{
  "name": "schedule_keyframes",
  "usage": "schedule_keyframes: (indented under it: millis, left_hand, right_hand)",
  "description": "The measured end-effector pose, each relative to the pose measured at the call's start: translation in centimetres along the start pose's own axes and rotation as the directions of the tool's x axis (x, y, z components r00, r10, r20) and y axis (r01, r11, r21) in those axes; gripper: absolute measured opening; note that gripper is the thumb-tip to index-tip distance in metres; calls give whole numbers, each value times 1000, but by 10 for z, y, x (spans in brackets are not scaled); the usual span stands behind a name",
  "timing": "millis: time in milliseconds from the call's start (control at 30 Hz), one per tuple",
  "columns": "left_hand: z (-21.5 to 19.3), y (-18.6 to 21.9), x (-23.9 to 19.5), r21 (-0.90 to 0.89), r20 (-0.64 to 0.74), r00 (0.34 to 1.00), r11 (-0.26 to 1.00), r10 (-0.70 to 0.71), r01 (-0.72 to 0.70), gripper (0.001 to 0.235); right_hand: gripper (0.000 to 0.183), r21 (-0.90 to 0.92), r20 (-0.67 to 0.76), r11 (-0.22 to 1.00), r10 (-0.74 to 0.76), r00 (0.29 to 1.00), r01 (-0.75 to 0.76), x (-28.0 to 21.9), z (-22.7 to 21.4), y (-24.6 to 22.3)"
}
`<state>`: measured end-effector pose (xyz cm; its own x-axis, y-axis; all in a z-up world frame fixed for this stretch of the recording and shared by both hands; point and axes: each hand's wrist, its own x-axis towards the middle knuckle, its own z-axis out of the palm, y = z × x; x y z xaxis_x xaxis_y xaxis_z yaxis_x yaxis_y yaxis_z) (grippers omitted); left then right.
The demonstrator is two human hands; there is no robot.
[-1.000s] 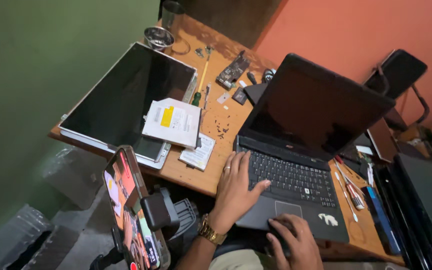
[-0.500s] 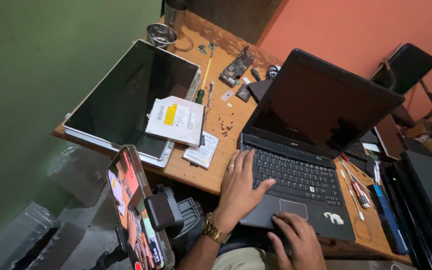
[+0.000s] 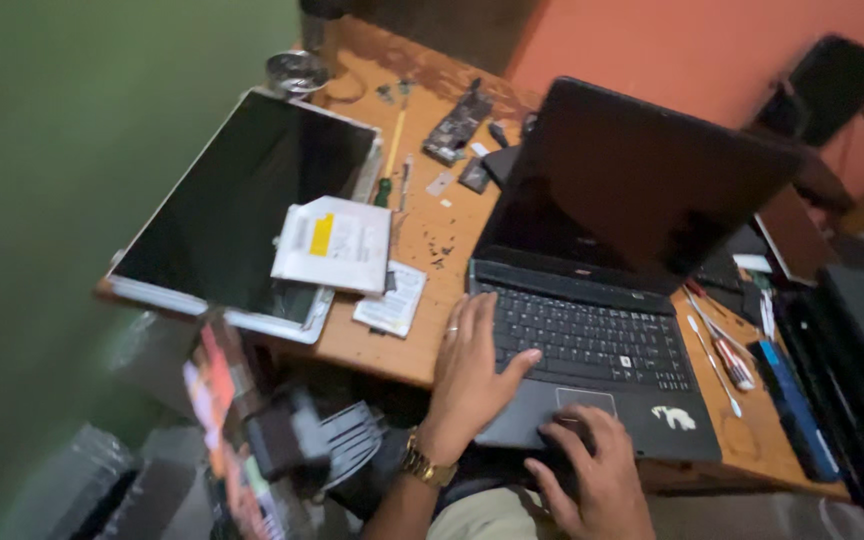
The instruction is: The person uses a screwdriver to pry and press keys on a laptop keyboard, then closes the laptop and flips it over. They remove the bottom cover and use the screwdriver to adjust internal components, including the RAM slot.
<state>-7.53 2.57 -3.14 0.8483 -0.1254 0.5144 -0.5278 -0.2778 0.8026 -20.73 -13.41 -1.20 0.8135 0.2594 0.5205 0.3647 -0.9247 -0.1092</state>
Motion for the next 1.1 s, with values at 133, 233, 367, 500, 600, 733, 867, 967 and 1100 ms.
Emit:
schedule_keyframes:
  millis: [133,233,367,500,600,733,867,967,1100]
  left_hand:
    - [1,5,3,41,17,1000,999,-1,1,82]
    - [4,11,9,80,53,999,997,-11,7,81]
    - [1,22,17,162,126,990,986,-68,47,80]
    - [3,31,21,337,156,984,941,-89,32,77]
    - [10,34,18,435,194,973,900,-123,27,71]
    - [26,38,15,451,286,954,891,-90,-51,69]
    - [43,41,18,499,385,908,865,-165,-54,69]
    - [52,41,24,493,433,887,866,-163,-81,70]
    - [64,45,38,503,525,830,855,-187,-125,71]
  right_hand:
    - [53,128,6,991,40,999,-40,4,-8,1]
    - [48,188,50,980,59,997,-67,6,-15,12]
    - [53,276,93,958,58,994,-82,10,-27,32]
    - [54,229,105,955,166,980,-187,9,-38,62]
    - [52,207,83,942,252,964,-264,7,-44,102]
    - [50,153,8,920,363,932,-360,7,-58,163]
    - [43,47,-5,881,472,881,-472,10,-67,203]
    - [40,91,39,857,505,862,-507,13,-68,220]
    - [35,192,63,839,507,860,-509,20,-64,235]
